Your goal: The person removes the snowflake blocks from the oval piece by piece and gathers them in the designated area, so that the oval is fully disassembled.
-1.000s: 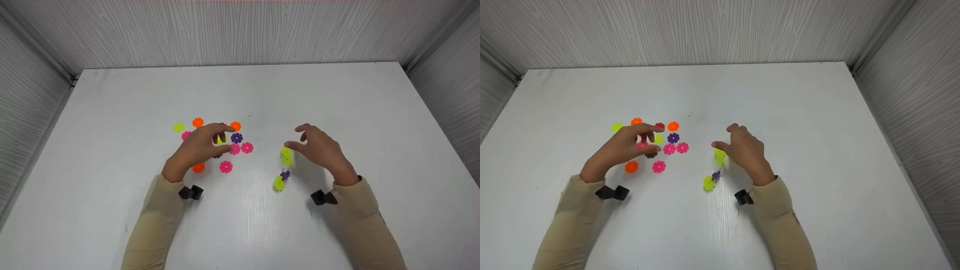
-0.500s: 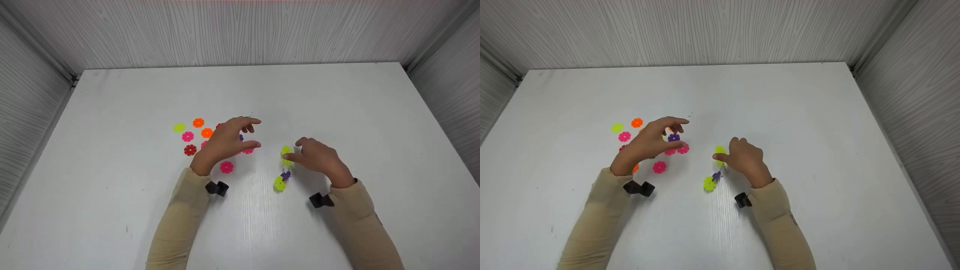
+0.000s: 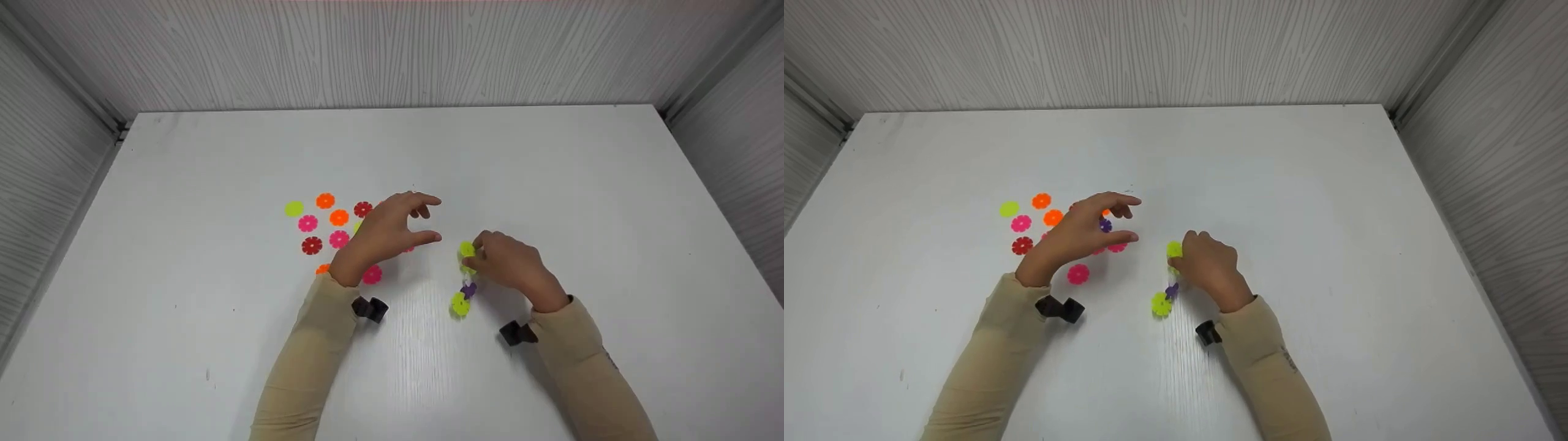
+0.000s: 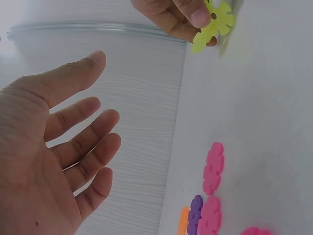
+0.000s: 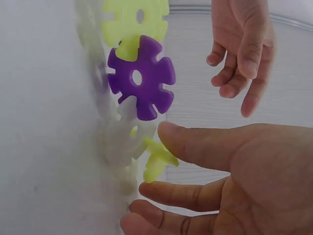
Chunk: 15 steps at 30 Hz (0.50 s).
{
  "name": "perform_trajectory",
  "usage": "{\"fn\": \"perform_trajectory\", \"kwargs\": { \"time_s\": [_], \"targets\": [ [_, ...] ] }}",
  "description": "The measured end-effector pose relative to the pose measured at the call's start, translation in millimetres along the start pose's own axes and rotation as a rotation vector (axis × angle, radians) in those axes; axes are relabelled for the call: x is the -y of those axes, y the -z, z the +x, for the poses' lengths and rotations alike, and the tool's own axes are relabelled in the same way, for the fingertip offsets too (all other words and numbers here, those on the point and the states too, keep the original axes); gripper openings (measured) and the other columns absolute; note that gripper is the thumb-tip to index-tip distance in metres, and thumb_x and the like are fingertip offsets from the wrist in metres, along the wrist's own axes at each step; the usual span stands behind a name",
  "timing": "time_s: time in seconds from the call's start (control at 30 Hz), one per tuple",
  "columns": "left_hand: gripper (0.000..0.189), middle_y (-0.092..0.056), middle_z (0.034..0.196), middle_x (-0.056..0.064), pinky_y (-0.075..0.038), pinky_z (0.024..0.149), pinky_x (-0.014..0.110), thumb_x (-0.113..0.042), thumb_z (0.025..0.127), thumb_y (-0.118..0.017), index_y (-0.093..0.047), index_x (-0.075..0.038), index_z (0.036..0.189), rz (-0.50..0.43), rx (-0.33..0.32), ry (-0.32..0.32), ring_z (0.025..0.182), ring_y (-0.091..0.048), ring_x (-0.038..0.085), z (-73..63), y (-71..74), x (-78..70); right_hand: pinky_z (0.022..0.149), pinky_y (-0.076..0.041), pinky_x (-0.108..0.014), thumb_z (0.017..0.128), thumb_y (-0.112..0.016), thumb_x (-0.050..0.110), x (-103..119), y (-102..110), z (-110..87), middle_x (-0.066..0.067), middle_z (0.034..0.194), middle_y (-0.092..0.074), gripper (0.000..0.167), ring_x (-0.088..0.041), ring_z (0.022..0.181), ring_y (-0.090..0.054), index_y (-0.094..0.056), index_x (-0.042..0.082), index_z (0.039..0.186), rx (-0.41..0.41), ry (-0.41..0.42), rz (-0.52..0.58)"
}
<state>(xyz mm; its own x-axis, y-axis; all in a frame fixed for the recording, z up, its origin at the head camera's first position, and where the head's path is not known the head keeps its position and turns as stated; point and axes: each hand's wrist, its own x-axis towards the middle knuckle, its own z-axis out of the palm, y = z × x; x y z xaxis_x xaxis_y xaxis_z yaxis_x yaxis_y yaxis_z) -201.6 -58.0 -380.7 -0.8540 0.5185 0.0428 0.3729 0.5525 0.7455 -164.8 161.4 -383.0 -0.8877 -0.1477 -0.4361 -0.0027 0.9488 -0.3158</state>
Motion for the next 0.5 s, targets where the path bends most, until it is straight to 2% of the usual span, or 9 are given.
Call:
{"fn": "perform_trajectory", "kwargs": {
  "time_s": [0.23, 0.5],
  "targets": [
    [0.052, -0.063, 0.117, 0.006, -0.050, 0.090, 0.036, -0.031, 0.086, -0.072, -0.057, -0.015, 0.133, 0.036, 0.022, 0.046, 0.111, -0.056, 0.025, 3.6, -9.4, 4.1, 0.071, -0.048, -0.036, 0.094, -0.061, 0.030, 6, -5, -0.2, -0.012, 0.105, -0.067, 0.043, -0.020, 0.080, -0.059, -0.054, 0.004, 0.128, -0.016, 0.055, 0.025],
    [0.050, -0.064, 0.122, 0.006, -0.050, 0.096, 0.036, -0.031, 0.088, -0.070, -0.056, -0.014, 0.133, 0.062, 0.092, 0.040, 0.114, -0.058, 0.022, 4.4, -18.6, 6.4, 0.067, -0.051, -0.035, 0.091, -0.066, 0.023, 14, -6, -5.9, -0.011, 0.101, -0.071, 0.041, -0.018, 0.074, -0.063, -0.054, 0.007, 0.127, -0.096, 0.219, 0.011]
  ]
}}
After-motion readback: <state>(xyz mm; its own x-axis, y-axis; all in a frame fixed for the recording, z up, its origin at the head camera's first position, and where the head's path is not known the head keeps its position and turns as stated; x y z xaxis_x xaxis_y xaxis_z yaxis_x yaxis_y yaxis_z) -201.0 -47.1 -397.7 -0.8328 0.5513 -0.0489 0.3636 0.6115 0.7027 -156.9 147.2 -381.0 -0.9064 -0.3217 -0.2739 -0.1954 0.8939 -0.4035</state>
